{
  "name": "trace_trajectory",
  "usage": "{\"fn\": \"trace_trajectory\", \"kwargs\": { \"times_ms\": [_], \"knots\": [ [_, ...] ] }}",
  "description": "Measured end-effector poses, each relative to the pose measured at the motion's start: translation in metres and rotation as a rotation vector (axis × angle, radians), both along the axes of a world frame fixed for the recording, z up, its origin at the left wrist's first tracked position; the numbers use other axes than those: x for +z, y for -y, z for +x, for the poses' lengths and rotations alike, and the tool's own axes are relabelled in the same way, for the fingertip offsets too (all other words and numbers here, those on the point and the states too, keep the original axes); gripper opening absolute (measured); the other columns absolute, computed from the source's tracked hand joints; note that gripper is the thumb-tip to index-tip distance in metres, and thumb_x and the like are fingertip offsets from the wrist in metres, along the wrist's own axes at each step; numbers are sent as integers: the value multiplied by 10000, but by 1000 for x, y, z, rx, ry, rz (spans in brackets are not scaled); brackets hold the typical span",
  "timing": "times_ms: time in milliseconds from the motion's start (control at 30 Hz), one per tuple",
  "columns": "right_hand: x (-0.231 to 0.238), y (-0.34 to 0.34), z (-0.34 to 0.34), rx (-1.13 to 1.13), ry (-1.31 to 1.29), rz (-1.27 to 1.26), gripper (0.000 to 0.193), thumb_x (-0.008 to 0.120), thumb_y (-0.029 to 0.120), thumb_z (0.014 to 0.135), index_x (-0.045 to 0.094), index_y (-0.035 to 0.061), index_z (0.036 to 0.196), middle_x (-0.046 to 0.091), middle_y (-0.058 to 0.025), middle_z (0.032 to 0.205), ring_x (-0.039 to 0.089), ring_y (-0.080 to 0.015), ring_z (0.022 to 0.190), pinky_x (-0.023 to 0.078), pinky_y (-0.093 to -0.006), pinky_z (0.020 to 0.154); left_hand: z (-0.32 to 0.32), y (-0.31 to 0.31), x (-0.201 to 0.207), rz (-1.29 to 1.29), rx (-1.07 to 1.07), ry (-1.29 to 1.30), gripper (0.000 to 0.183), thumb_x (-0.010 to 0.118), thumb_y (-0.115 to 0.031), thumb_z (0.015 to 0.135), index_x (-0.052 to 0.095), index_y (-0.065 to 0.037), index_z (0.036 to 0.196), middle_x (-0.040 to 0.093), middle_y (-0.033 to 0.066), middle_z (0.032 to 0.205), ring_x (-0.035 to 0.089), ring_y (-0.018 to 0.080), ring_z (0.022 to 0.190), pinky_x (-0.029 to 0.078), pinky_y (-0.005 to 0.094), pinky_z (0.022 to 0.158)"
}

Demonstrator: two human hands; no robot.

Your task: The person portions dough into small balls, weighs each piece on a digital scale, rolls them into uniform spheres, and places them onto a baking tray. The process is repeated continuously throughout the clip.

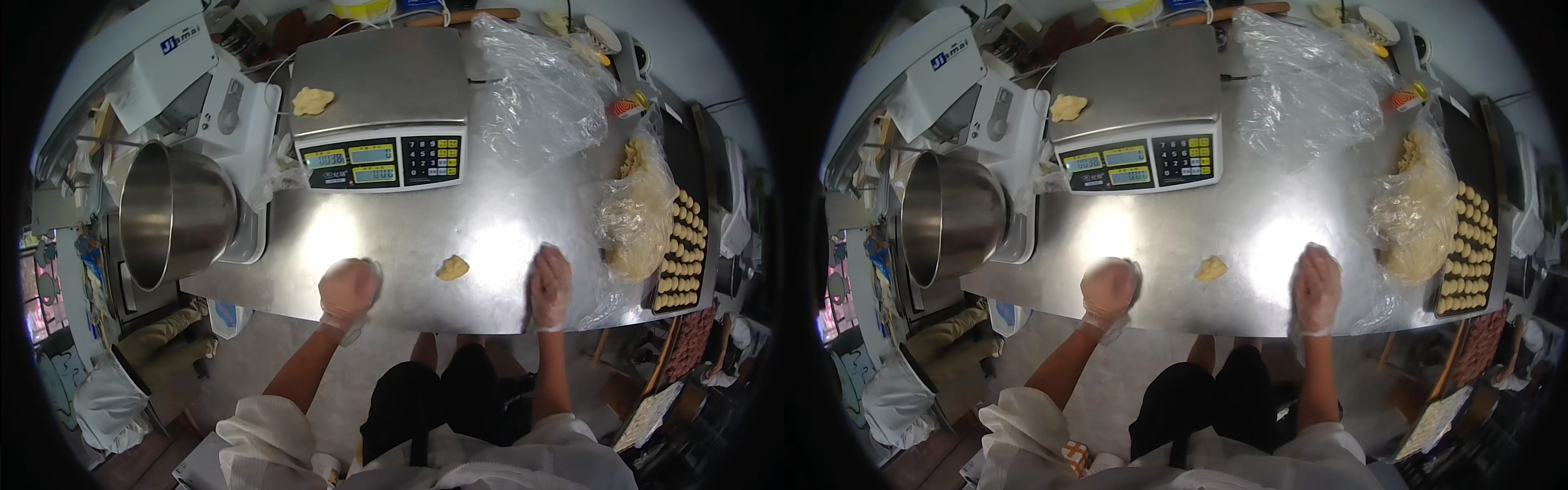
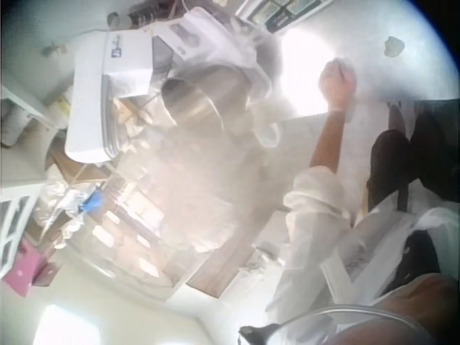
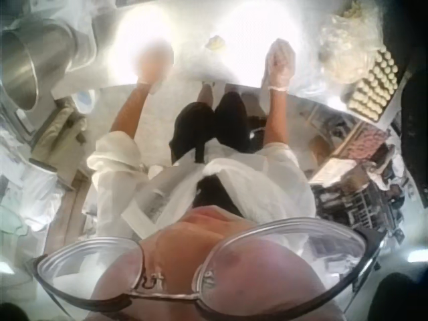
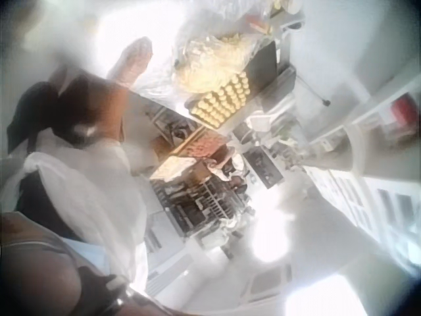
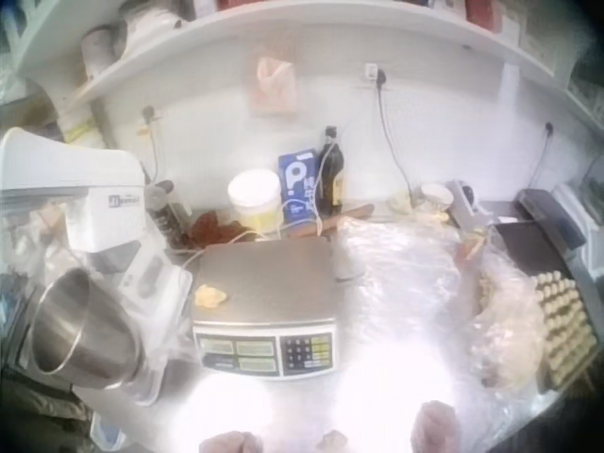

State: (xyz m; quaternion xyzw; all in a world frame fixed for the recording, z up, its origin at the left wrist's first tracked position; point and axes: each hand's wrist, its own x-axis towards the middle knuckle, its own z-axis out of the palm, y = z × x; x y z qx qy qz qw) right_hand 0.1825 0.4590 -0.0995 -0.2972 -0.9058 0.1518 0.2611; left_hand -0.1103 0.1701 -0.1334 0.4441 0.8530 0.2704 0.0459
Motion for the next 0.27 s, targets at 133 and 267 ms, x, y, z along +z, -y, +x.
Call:
{"fn": "trace_trajectory", "kwargs": {
  "times_ms": [133,267],
  "knots": [
    [6,-41,12,-544,-88,-271,293,644,34,949,678,27,1240,688,-141,1259,605,-306,1264,462,-421,1117,2,-13,32,-116,62,73,154,677,-245,859,715,-101,899,704,107,877,666,334,772,544,425,684],
    [12,-53,-32,-592,-278,-655,335,627,81,977,642,25,1306,661,-186,1287,595,-296,1278,453,-393,1130,5,-30,43,-23,42,14,220,637,-176,884,532,-71,723,624,145,732,606,391,671,486,481,606]
  ]
}}
